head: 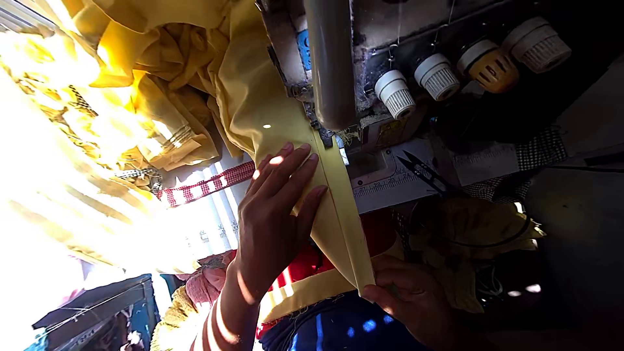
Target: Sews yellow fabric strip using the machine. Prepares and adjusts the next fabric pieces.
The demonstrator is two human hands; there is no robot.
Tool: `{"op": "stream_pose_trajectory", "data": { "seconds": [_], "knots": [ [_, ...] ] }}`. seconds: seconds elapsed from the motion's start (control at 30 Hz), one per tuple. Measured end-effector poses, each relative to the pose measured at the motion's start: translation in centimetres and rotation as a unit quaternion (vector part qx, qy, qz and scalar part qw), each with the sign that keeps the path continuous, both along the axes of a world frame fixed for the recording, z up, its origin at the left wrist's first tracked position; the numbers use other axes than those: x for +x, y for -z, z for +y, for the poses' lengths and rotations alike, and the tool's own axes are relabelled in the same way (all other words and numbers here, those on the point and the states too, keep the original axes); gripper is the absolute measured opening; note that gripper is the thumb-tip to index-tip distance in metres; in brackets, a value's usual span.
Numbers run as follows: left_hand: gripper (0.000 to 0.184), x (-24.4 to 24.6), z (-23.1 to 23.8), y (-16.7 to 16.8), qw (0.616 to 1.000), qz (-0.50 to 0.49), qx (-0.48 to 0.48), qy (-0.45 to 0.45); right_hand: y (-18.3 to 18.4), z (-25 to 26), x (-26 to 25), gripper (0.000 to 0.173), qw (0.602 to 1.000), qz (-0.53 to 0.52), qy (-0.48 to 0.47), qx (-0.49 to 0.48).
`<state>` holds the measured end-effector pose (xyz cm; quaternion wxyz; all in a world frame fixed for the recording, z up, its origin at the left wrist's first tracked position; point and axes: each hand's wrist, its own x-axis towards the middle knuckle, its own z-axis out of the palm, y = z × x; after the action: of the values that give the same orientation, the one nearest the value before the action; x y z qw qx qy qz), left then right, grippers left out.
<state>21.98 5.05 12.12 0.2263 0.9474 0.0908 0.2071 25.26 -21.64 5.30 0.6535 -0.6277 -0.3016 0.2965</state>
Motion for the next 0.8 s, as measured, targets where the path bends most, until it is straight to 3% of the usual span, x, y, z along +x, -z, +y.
{"op": "stream_pose_trajectory", "data": {
  "seconds": [0.23, 0.33, 0.47, 0.8],
  "knots": [
    [0.033, 2.2, 2.1, -0.5, 1.0, -0.007, 0.002, -0.015, -0.7, 2.4, 2.1, 0.016, 1.0, 0.0, 0.018, 0.008],
    [0.027, 0.9, -0.4, -0.8, 0.997, -0.035, 0.019, -0.063, -0.8, 3.5, 3.0, 0.015, 1.0, -0.001, 0.019, 0.008],
    [0.023, -0.6, -2.9, 0.7, 0.997, -0.041, 0.007, -0.061, -1.1, 5.0, 4.1, 0.014, 1.0, -0.002, 0.025, 0.007],
    [0.026, 2.6, 3.2, 0.1, 0.999, -0.039, -0.027, 0.003, -2.1, 9.0, 7.9, 0.017, 0.997, -0.064, 0.049, 0.013]
  ]
}}
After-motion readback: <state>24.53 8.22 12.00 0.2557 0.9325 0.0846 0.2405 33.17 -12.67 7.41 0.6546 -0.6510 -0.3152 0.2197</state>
